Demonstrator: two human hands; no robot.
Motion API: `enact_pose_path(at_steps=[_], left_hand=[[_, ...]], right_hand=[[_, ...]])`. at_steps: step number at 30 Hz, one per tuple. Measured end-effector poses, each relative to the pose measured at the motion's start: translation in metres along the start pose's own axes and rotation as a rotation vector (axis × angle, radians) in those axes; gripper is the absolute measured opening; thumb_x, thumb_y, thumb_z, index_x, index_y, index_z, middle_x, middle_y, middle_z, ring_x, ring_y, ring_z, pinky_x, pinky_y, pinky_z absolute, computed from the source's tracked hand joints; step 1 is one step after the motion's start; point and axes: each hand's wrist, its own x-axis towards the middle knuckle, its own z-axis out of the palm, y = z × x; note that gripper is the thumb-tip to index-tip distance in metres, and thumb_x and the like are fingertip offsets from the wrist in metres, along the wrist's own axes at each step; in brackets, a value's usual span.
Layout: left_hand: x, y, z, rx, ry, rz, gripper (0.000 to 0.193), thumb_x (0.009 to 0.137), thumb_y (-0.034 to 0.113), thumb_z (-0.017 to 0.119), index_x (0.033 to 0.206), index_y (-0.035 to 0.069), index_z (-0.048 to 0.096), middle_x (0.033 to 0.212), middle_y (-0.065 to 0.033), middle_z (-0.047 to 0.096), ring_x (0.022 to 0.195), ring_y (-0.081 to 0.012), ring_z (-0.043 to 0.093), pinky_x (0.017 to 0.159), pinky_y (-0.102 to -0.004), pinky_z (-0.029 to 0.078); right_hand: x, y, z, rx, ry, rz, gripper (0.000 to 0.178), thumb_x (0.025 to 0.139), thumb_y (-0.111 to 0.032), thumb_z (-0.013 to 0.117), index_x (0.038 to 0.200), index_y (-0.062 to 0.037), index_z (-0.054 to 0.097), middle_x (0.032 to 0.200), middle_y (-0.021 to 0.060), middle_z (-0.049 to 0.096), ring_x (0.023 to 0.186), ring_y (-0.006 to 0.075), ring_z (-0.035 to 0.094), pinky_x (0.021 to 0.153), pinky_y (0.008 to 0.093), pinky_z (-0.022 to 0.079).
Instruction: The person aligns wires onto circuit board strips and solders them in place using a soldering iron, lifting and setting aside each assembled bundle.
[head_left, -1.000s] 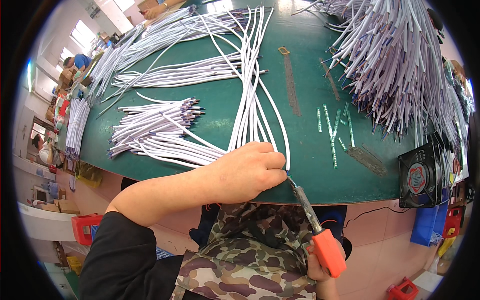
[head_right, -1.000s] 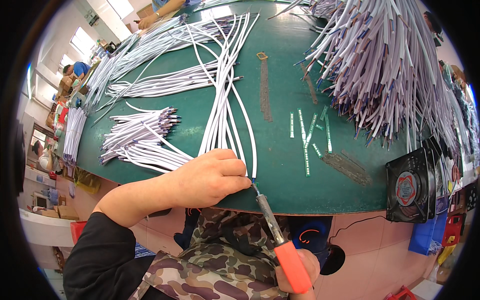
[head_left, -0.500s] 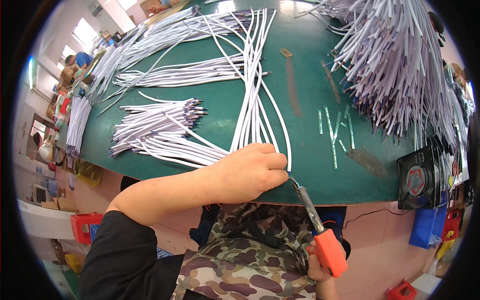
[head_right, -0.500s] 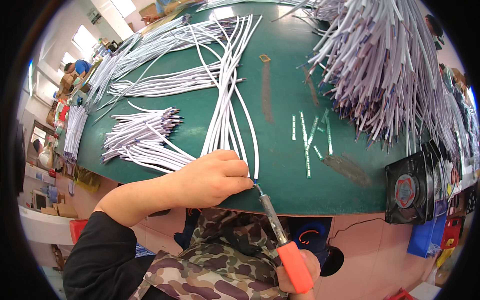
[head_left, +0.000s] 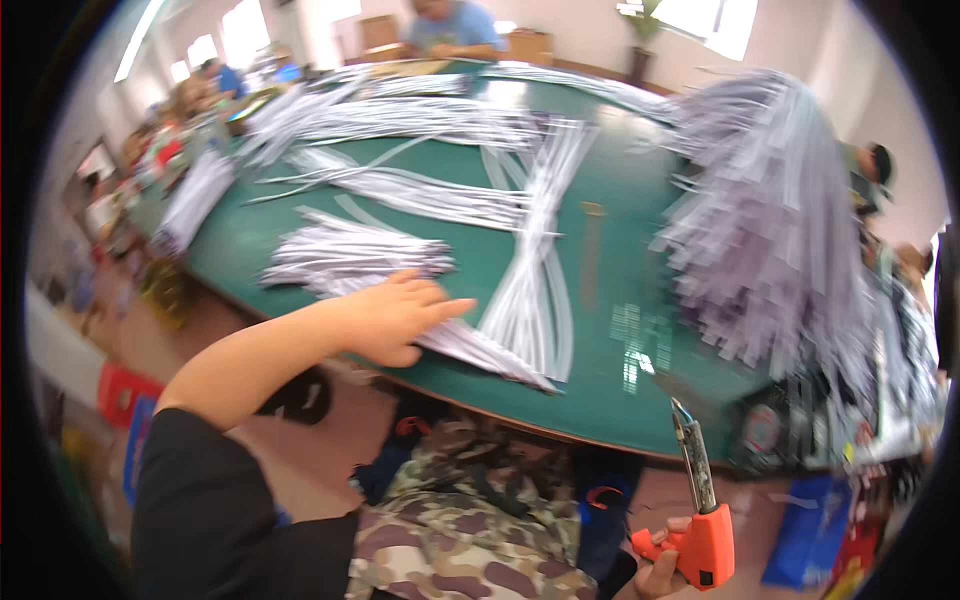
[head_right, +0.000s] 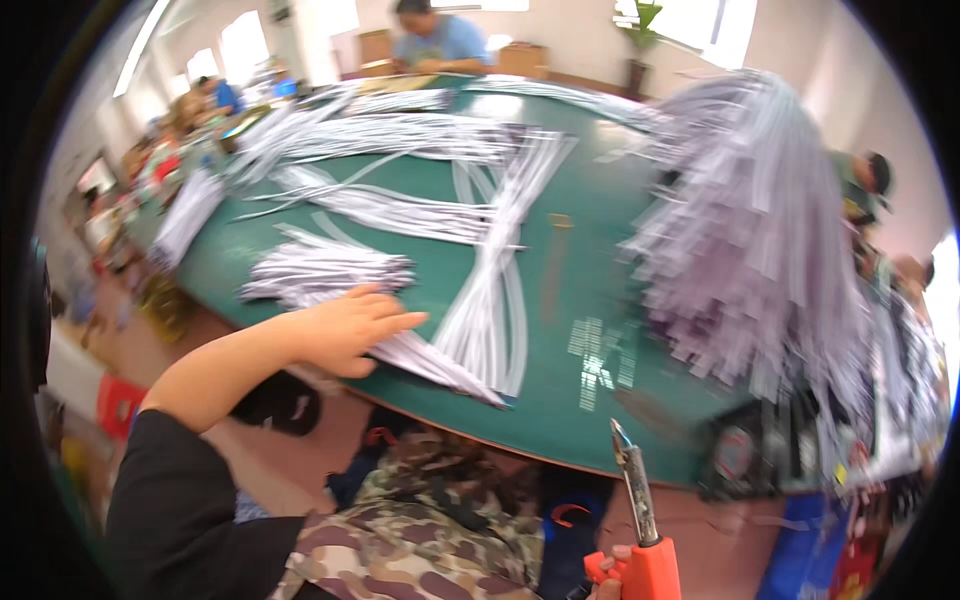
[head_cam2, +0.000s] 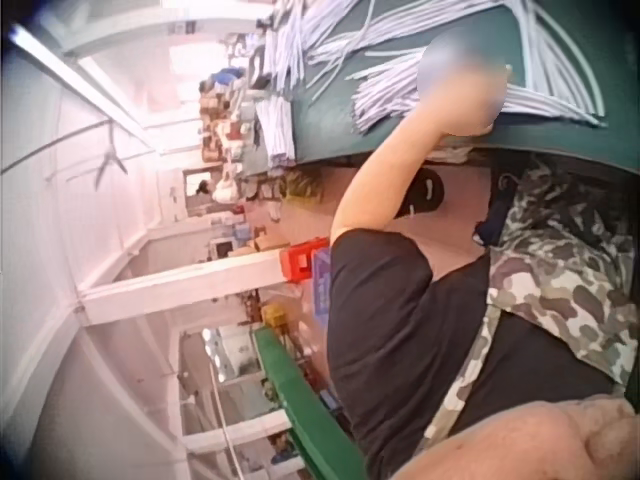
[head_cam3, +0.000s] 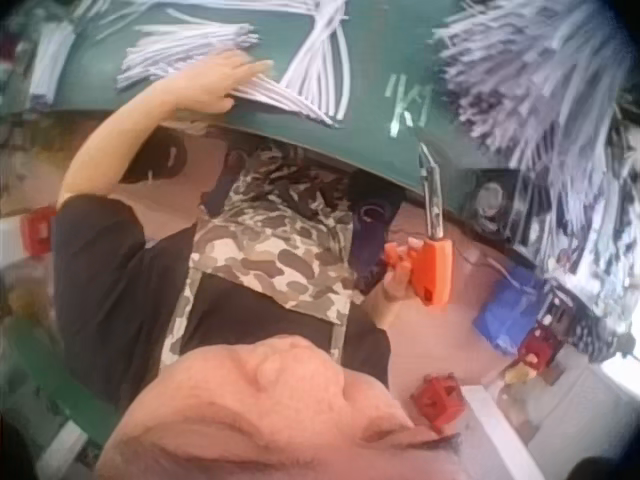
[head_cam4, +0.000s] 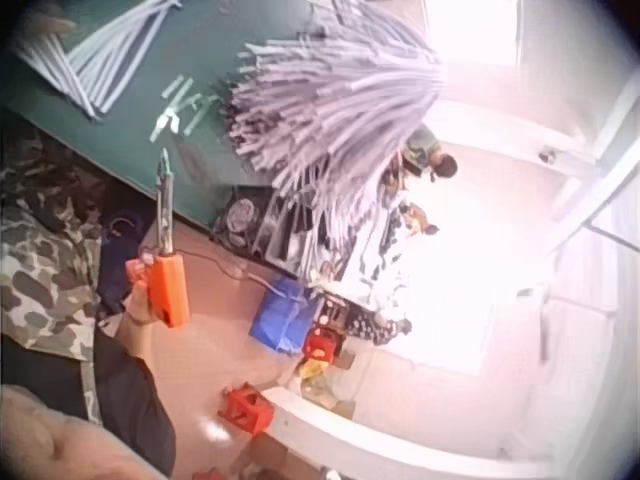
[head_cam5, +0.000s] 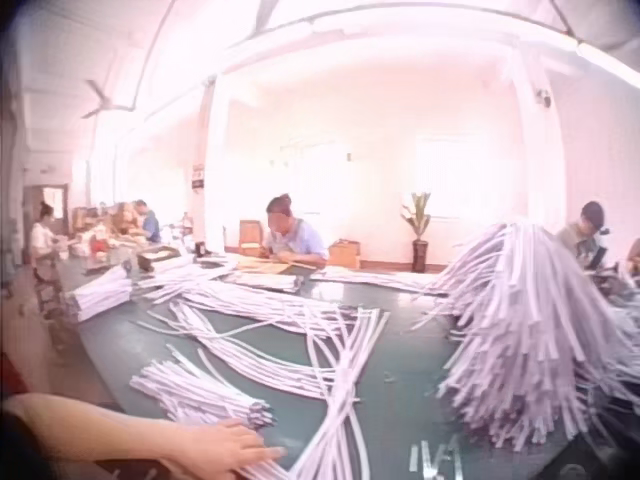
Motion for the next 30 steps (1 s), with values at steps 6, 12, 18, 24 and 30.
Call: enact_pose_path(at_steps=[6,12,18,24,30], left_hand=[[0.024,-0.019,0.006,0.061,-0.081,0.039,0.052,0.062,0.012,0.070,0.113,0.005,0.062,0.096,-0.0149,0.063,0.096,-0.0369,0.061,0.085,-0.0475,0.048],[0.029,-0.024,0.004,0.131,-0.216,-0.013,0.023,0.065,0.018,0.067,0.083,0.004,0.063,0.087,-0.0150,0.066,0.089,-0.0369,0.065,0.079,-0.0486,0.050],[0.021,-0.015,0.002,0.149,-0.111,0.007,0.019,0.066,0.015,0.067,0.083,0.006,0.063,0.086,-0.0126,0.066,0.086,-0.0355,0.065,0.080,-0.0472,0.048],[0.013,-0.017,0.009,0.086,-0.011,0.017,0.020,0.065,0.012,0.067,0.084,0.008,0.063,0.084,-0.0103,0.065,0.086,-0.0327,0.064,0.080,-0.0453,0.045],[0.011,-0.023,0.013,0.037,0.075,0.101,0.024,0.061,0.012,0.067,0.084,0.008,0.062,0.081,-0.0090,0.063,0.081,-0.0326,0.062,0.076,-0.0437,0.045]], right_hand=[[0.050,-0.084,-0.107,-0.276,0.511,-0.365,0.041,0.094,-0.023,0.065,0.127,-0.0008,0.055,0.104,0.0101,0.064,0.073,0.0173,0.059,0.059,0.0286,0.049],[0.115,-0.071,-0.195,-0.089,0.788,-0.013,0.032,0.101,-0.026,0.060,0.122,-0.0025,0.058,0.095,0.0064,0.065,0.069,0.0116,0.058,0.059,0.0240,0.048],[0.185,-0.016,-0.231,0.163,0.731,0.177,0.034,0.101,-0.027,0.058,0.125,-0.0033,0.055,0.095,0.0085,0.065,0.071,0.0149,0.063,0.056,0.0247,0.053],[0.221,0.009,-0.226,0.268,0.776,0.267,0.034,0.102,-0.024,0.055,0.123,0.0027,0.053,0.101,0.0156,0.064,0.082,0.0260,0.063,0.071,0.0363,0.056],[0.208,-0.001,-0.236,0.140,0.672,0.445,0.037,0.103,-0.027,0.050,0.128,0.0010,0.051,0.109,0.0188,0.063,0.088,0.0322,0.065,0.078,0.0446,0.057]])
